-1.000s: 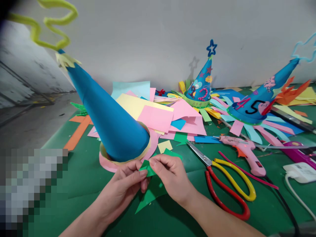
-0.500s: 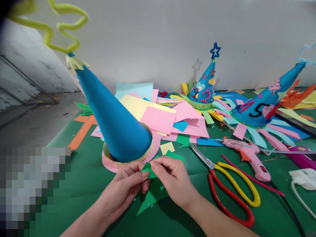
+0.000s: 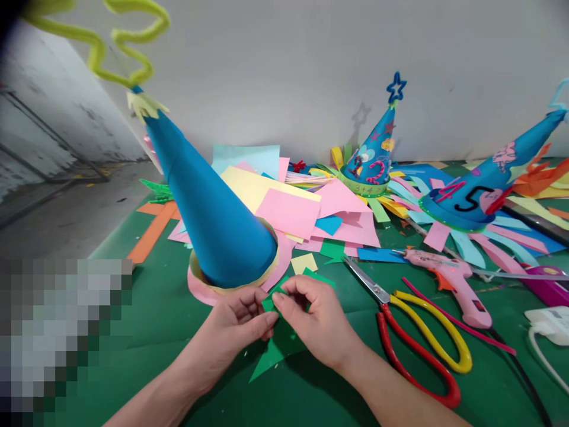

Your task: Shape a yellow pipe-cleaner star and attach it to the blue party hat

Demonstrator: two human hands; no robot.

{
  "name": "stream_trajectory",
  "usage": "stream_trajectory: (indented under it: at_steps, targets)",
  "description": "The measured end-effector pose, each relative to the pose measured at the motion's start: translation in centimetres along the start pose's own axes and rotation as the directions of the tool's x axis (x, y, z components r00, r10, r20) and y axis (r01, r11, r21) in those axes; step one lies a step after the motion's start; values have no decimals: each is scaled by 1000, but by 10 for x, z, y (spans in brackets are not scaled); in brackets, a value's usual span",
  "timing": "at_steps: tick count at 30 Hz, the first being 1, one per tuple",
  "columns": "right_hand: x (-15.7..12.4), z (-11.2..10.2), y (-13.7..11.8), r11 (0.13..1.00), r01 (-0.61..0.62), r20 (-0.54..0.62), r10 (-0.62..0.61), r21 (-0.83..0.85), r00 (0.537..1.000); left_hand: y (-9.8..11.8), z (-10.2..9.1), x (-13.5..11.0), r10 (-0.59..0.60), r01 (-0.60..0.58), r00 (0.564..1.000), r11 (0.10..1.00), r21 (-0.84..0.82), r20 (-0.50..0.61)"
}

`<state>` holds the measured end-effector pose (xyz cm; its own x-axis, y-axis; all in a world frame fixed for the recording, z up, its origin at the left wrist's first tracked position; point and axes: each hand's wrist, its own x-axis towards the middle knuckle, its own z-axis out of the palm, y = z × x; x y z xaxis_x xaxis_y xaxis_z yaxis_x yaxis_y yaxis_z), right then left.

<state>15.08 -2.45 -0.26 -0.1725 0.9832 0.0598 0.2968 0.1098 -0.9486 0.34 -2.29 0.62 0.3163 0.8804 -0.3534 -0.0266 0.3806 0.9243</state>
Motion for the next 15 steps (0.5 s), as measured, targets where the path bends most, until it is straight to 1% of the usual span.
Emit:
stream_trajectory:
  at_steps: [4, 10, 15]
  targets:
    - [0, -1, 1, 1000, 11, -17, -11, -8, 1000, -1, -2, 0, 43, -42, 999, 999, -9, 23]
    - [-1, -2, 1, 995, 57, -17, -59, -87, 998, -1, -4, 0, 114, -115, 993, 990, 87, 10]
    - [-1, 0, 2, 994, 68, 6, -68, -88, 998, -1, -4, 0, 147, -147, 989, 981, 129, 15]
